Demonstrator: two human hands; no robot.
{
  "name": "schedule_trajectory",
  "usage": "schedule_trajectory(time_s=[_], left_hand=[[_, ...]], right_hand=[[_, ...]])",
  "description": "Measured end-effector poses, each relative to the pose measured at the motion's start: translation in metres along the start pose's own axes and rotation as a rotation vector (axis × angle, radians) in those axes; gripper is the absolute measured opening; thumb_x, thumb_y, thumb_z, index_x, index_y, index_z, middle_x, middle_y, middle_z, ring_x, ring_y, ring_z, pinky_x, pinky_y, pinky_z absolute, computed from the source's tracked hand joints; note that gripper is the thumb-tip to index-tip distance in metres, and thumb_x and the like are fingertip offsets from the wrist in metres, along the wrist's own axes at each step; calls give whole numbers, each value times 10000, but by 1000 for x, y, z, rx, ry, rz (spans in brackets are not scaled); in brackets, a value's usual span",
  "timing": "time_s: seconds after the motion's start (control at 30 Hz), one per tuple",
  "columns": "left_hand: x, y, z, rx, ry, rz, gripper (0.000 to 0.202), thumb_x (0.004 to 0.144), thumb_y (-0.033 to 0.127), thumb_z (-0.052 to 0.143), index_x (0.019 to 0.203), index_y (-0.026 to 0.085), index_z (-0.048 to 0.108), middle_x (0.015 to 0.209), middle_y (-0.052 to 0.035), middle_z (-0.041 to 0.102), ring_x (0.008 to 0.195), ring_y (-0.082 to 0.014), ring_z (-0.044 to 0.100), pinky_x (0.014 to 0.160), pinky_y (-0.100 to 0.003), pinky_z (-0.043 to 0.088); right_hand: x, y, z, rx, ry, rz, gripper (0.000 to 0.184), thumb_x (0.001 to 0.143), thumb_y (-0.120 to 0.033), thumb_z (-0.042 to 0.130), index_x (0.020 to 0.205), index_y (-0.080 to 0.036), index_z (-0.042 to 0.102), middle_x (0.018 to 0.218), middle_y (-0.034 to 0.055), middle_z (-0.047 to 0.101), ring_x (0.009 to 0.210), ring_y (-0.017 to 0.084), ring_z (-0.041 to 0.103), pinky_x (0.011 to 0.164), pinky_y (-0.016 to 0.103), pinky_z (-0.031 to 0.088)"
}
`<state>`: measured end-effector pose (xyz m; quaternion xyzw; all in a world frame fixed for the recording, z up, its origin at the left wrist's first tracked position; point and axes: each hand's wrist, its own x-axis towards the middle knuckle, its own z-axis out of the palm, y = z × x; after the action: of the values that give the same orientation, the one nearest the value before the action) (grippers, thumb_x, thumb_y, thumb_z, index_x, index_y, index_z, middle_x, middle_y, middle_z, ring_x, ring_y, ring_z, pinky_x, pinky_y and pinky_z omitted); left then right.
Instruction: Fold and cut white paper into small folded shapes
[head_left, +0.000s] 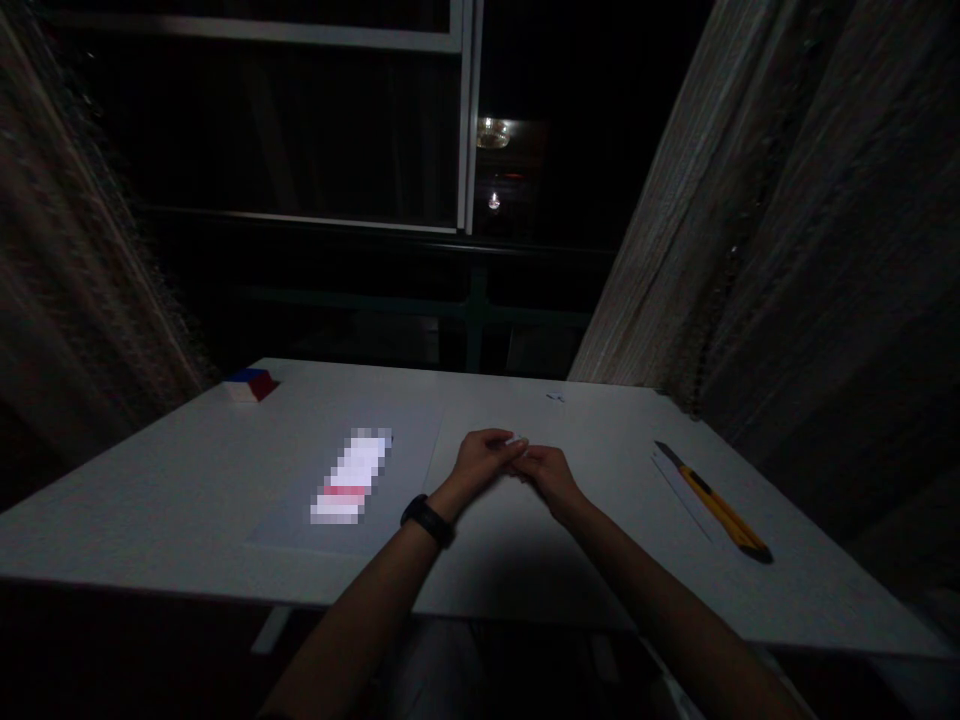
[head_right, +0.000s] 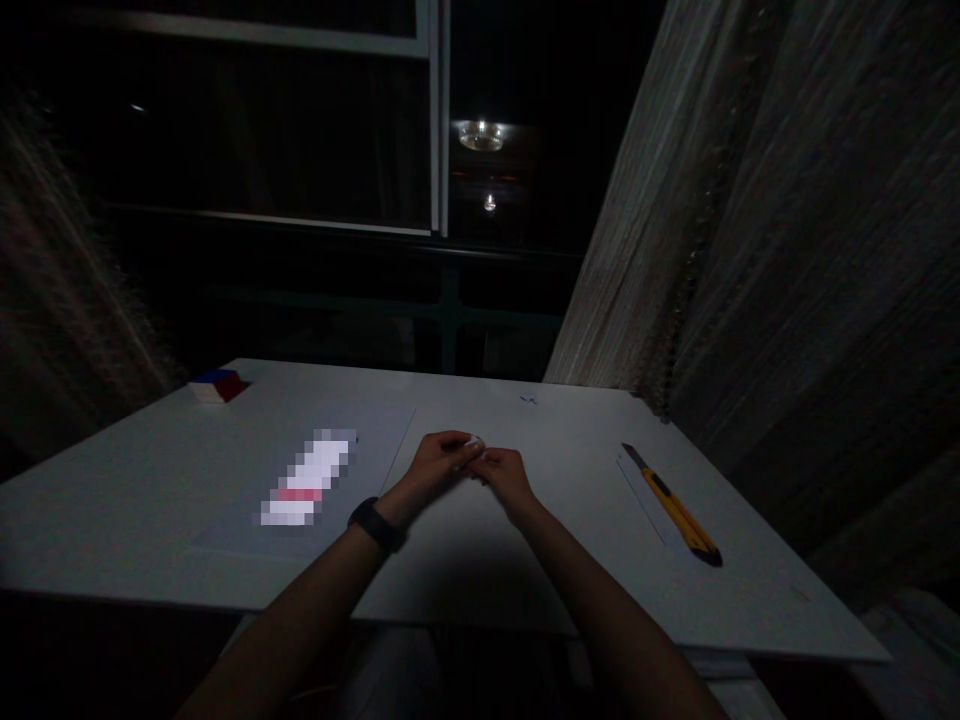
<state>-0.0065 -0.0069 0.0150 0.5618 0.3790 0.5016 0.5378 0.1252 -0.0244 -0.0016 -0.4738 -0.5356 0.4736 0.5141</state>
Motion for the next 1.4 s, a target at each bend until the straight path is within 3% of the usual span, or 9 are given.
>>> schedule_trajectory(time_s=[0.17, 0.33, 0.43, 0.57, 0.7, 1.17, 1.4], left_hand=[[2, -3, -3, -136, -103, 2, 424, 664, 501, 660, 757, 88, 681, 642, -58, 625, 564, -121, 544, 569, -243, 429], [5, -8, -4, -127, 2, 29, 326, 641, 383, 698, 796, 96, 700, 692, -68, 666, 587, -134, 568, 596, -254, 440], [6, -9, -5, -36, 66, 54, 221, 639, 285, 688, 766, 105, 711, 695, -72, 683, 621, -152, 594, 621, -261, 450], [6, -8, -5, 87, 105, 65, 164, 645, 243, 667, 740, 120, 721, 717, -82, 698, 661, -168, 619, 639, -264, 461], [7, -8, -4, 136, 128, 60, 171, 647, 265, 673, 719, 118, 722, 717, -97, 700, 675, -185, 625, 637, -276, 467], [7, -11, -5, 266, 130, 98, 252, 695, 346, 628, 726, 109, 710, 703, -87, 697, 657, -176, 629, 610, -261, 456], [3, -11, -9, 494, 77, 120, 257, 724, 360, 600, 756, 137, 724, 692, -73, 696, 665, -181, 618, 601, -263, 431]], right_hand=[[2, -1, 1, 47, 3, -10, 415, 608, -561, 672, 620, -146, 661, 607, 58, 666, 549, 135, 541, 503, 247, 365], [3, 2, 2, 43, -20, -30, 504, 661, -652, 572, 640, -153, 637, 622, 75, 665, 581, 156, 576, 487, 249, 378], [3, 3, 1, 63, 20, -57, 461, 651, -618, 610, 740, -166, 607, 640, 49, 661, 544, 140, 568, 462, 237, 374], [2, 0, -1, 101, 160, -157, 424, 598, -460, 726, 887, -214, 537, 654, -10, 647, 574, 148, 595, 511, 246, 427], [3, 0, -2, 77, 211, -216, 347, 568, -383, 752, 782, -209, 541, 631, -11, 635, 605, 165, 611, 598, 289, 473], [5, 0, -3, 46, 250, -209, 287, 547, -378, 760, 685, -176, 609, 594, 8, 644, 572, 164, 616, 572, 278, 475], [6, 2, -6, 23, 212, -170, 322, 475, -347, 798, 653, -176, 590, 532, -14, 608, 506, 145, 575, 516, 261, 438]])
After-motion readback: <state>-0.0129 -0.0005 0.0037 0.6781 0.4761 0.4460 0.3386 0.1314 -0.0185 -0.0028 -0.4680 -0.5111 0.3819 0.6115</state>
